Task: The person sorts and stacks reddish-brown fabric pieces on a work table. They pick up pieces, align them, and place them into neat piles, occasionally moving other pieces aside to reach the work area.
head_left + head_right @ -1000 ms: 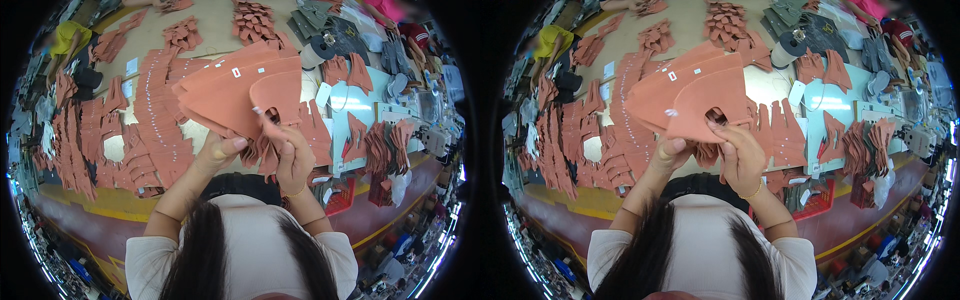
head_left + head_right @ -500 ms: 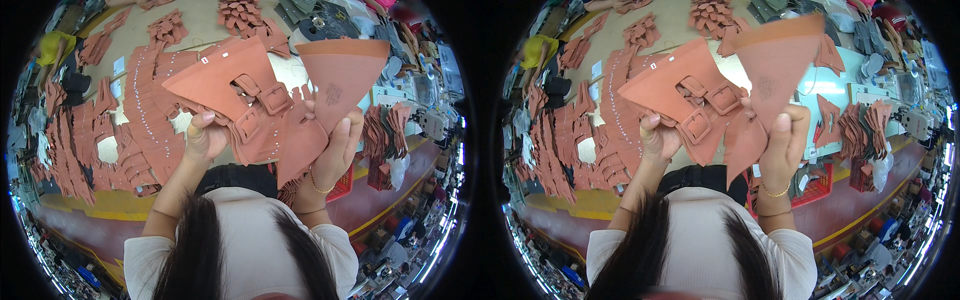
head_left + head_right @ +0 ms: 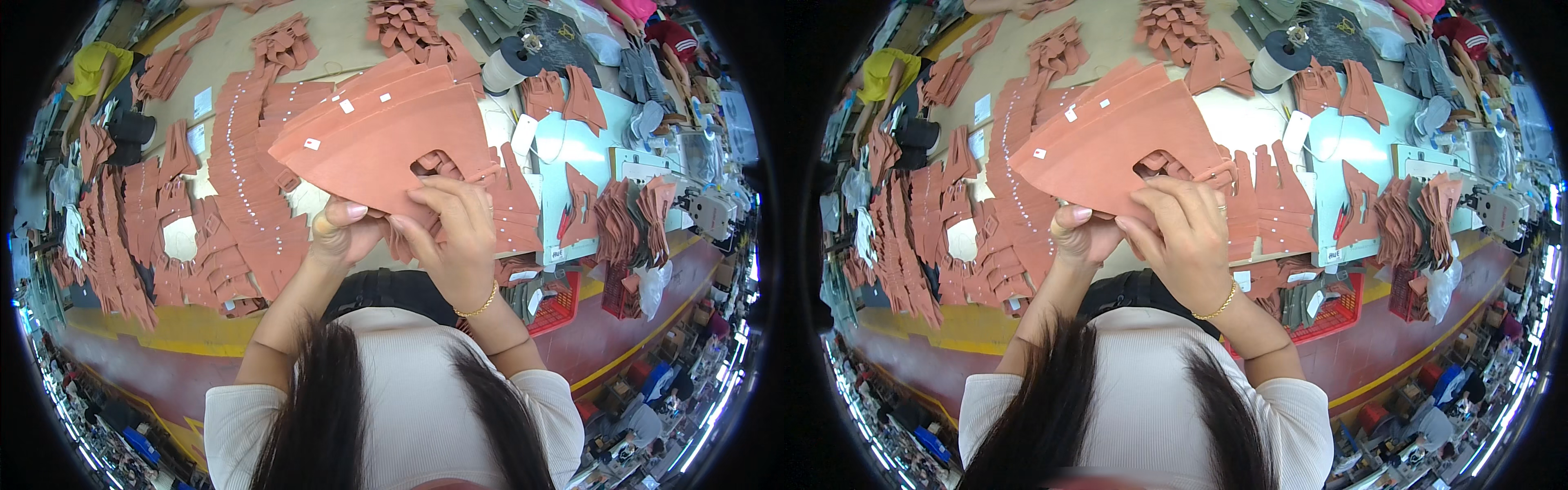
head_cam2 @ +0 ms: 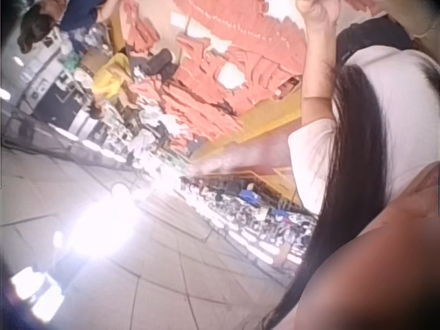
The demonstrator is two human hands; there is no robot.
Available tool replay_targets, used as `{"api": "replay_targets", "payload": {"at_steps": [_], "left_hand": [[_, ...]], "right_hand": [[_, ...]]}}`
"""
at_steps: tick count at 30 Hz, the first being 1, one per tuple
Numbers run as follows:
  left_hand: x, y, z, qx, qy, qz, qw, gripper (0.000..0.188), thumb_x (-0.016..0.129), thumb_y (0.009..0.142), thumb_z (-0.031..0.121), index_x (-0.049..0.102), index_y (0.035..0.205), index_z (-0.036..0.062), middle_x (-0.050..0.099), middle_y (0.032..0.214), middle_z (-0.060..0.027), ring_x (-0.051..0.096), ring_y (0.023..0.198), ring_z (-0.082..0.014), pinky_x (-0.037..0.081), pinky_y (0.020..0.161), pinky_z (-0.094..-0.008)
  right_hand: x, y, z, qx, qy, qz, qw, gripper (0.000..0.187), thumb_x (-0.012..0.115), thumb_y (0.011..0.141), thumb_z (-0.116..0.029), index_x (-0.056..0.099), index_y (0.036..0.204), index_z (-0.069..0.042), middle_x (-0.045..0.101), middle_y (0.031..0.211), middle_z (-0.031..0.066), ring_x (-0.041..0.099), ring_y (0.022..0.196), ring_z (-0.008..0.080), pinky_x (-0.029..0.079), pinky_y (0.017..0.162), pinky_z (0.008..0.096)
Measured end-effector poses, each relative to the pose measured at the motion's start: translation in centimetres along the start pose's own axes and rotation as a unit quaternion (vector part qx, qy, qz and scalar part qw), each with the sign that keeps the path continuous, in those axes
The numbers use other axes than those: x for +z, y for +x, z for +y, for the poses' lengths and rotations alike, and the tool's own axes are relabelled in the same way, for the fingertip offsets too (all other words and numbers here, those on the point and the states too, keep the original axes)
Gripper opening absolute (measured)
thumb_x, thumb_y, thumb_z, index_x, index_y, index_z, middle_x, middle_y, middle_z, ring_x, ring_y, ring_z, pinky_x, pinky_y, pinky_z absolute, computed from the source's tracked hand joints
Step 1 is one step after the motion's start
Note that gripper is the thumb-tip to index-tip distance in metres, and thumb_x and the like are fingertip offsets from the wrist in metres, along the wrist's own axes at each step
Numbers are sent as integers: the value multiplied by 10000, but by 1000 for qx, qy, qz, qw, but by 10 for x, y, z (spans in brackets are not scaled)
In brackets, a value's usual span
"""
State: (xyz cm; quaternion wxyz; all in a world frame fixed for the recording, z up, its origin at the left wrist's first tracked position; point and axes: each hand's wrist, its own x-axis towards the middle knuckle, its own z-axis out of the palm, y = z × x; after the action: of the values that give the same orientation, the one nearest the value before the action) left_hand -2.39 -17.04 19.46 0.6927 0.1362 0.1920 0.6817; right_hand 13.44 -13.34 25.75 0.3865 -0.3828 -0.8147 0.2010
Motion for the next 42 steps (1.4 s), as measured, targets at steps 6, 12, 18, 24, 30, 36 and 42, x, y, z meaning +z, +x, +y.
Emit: {"api": "replay_targets", "payload": {"at_steps": [6, 12, 18, 24, 30, 36, 42], "left_hand": [[2, 12, -1, 32, -105, -70, 992, 600, 647, 801, 261, 447, 1278, -44, 574, 1193, -205, 592, 1070, -317, 494, 946, -466], [10, 34, 9, -19, -109, 35, 993, 655, 648, 847, 249, 369, 1385, 2, 460, 1381, -179, 459, 1270, -320, 372, 1095, -467], [4, 42, 19, -19, -220, -14, 975, 694, 654, 840, 233, 334, 1414, 9, 404, 1434, -171, 375, 1347, -328, 313, 1133, -475], [9, 41, 17, -2, -168, 7, 986, 728, 677, 843, 285, 331, 1425, 18, 384, 1449, -176, 384, 1340, -327, 309, 1132, -488], [19, 30, 7, 40, -27, 53, 997, 753, 735, 812, 379, 389, 1391, 45, 451, 1408, -144, 437, 1303, -298, 327, 1124, -479], [20, 21, 7, 24, 35, 54, 998, 765, 800, 749, 361, 432, 1339, 44, 527, 1304, -115, 489, 1246, -283, 383, 1097, -470], [20, 22, 5, 20, -8, 36, 999, 759, 786, 771, 330, 394, 1352, 37, 508, 1299, -130, 476, 1257, -294, 391, 1088, -481]], "right_hand": [[-7, 10, -3, -47, -20, -42, 998, 280, 720, 784, -180, 645, 1012, -37, 617, 1061, 89, 563, 951, 282, 434, 849, 379], [-38, 54, 21, -57, 97, -27, 993, 231, 581, 913, -103, 657, 1100, 9, 641, 1080, 122, 606, 966, 247, 488, 849, 331], [-92, 67, 23, 76, 235, 90, 965, 294, 467, 968, -49, 590, 1216, 49, 615, 1074, 112, 595, 998, 168, 489, 852, 280], [-87, 52, 27, 54, 178, 58, 981, 211, 610, 884, -64, 653, 1071, 26, 644, 1058, 109, 625, 870, 184, 496, 774, 279], [-23, 33, 15, -64, -12, 3, 998, 425, 773, 737, -229, 638, 1077, -12, 629, 922, 109, 578, 862, 262, 481, 812, 345], [-23, 29, 15, 12, 45, -55, 997, 533, 813, 677, -193, 640, 1153, -28, 649, 963, 101, 578, 896, 244, 482, 832, 343], [-34, 32, 23, 93, 171, -64, 979, 445, 711, 797, -63, 603, 1220, 18, 659, 994, 79, 588, 884, 126, 475, 818, 270]]}}
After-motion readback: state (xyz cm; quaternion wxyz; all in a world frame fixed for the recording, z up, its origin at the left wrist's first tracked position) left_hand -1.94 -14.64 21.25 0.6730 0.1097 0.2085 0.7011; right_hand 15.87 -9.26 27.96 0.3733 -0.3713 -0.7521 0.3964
